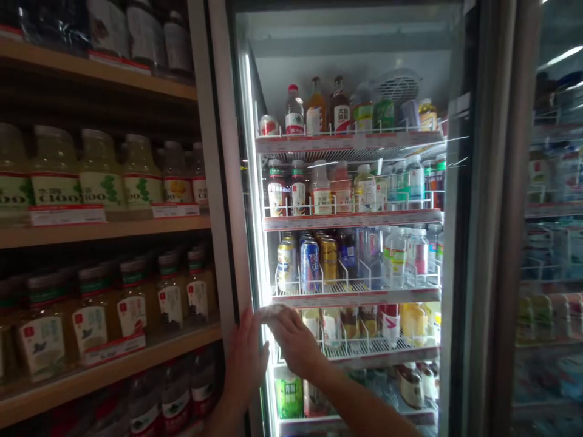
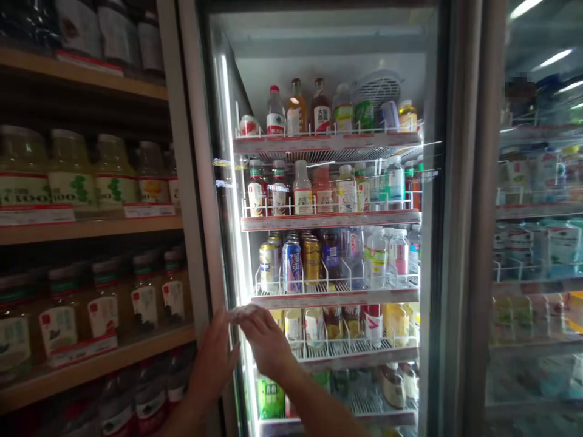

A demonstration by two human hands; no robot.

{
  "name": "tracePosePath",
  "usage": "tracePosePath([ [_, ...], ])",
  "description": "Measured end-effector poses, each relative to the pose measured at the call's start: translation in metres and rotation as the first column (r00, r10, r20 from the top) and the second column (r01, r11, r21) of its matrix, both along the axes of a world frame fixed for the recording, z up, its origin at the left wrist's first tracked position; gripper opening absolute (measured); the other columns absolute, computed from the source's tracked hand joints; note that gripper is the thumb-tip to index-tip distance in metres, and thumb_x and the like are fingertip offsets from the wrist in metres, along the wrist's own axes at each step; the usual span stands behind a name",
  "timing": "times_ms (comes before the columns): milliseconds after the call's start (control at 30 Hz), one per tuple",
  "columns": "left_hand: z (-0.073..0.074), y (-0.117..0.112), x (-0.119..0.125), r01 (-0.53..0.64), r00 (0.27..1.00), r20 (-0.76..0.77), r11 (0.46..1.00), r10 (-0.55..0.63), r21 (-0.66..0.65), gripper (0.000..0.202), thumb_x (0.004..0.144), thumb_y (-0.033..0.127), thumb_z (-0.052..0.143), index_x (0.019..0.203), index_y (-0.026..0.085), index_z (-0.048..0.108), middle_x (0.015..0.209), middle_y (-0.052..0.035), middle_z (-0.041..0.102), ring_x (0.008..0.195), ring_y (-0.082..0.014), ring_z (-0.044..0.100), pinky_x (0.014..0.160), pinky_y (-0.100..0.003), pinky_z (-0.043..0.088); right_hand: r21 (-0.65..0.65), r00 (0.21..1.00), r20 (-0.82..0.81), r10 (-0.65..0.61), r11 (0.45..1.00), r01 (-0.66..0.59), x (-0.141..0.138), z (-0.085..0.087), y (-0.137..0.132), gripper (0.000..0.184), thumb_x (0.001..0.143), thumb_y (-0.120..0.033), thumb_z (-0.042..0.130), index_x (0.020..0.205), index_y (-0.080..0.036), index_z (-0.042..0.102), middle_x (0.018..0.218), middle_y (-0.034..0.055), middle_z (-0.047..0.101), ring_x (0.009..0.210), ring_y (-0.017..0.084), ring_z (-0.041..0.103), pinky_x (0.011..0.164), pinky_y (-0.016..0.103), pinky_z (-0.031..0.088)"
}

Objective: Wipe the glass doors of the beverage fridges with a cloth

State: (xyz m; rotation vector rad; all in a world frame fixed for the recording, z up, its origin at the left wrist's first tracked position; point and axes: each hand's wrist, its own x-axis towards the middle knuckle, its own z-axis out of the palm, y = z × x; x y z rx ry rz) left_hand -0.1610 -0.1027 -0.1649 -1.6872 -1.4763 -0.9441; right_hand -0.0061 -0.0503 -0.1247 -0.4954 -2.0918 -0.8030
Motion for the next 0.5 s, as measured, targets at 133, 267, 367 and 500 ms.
tracePosePath([
  [133, 0.005, 0.002, -0.002, 0.015, 0.999, 0.037, 0.999, -0.016, 0.037, 0.074, 0.084, 0.018, 0.042, 0.146, 0.021, 0.001, 0.147, -0.0184, 0.03, 0.134, -0.0303, 0.031, 0.101, -0.053, 0.038, -0.036, 0.98, -0.164, -0.11, 0.994, 0.105, 0.001, 0.019, 0.005, 0.057, 0.082, -0.01, 0.04, 0.139, -0.015, 0.036, 0.14, 0.0066, 0.044, 0.133, 0.023, 0.03, 0.111, 0.045, 0.023],
  [267, 0.013, 0.008, 0.002, 0.042, 0.998, 0.039, 0.998, -0.043, 0.042, 0.071, 0.085, 0.019, 0.042, 0.146, 0.021, 0.003, 0.148, -0.018, 0.028, 0.134, -0.0294, 0.031, 0.101, -0.052, 0.038, -0.056, 0.992, -0.087, -0.096, 0.994, 0.091, 0.016, 0.022, 0.01, 0.061, 0.08, -0.01, 0.042, 0.14, -0.018, 0.034, 0.139, 0.0054, 0.046, 0.134, 0.022, 0.03, 0.111, 0.044, 0.024],
  [367, 0.025, 0.013, 0.014, 0.064, 0.996, 0.054, 0.995, -0.068, 0.072, 0.068, 0.087, 0.021, 0.042, 0.145, 0.02, 0.006, 0.147, -0.0188, 0.028, 0.135, -0.0285, 0.03, 0.103, -0.053, 0.036, -0.006, 0.995, -0.057, -0.081, 0.997, 0.081, 0.033, 0.024, 0.014, 0.06, 0.08, -0.012, 0.043, 0.14, -0.018, 0.035, 0.138, 0.0046, 0.047, 0.134, 0.022, 0.029, 0.112, 0.043, 0.022],
  [500, 0.042, 0.019, 0.037, 0.104, 0.991, 0.071, 0.989, -0.112, 0.102, 0.068, 0.088, 0.023, 0.042, 0.145, 0.02, 0.006, 0.147, -0.0189, 0.028, 0.137, -0.0278, 0.025, 0.104, -0.054, 0.034, -0.003, 0.957, -0.199, -0.212, 0.976, 0.216, 0.06, 0.033, 0.018, 0.061, 0.079, -0.012, 0.043, 0.139, -0.013, 0.036, 0.142, 0.0091, 0.041, 0.136, 0.027, 0.024, 0.111, 0.05, 0.019],
])
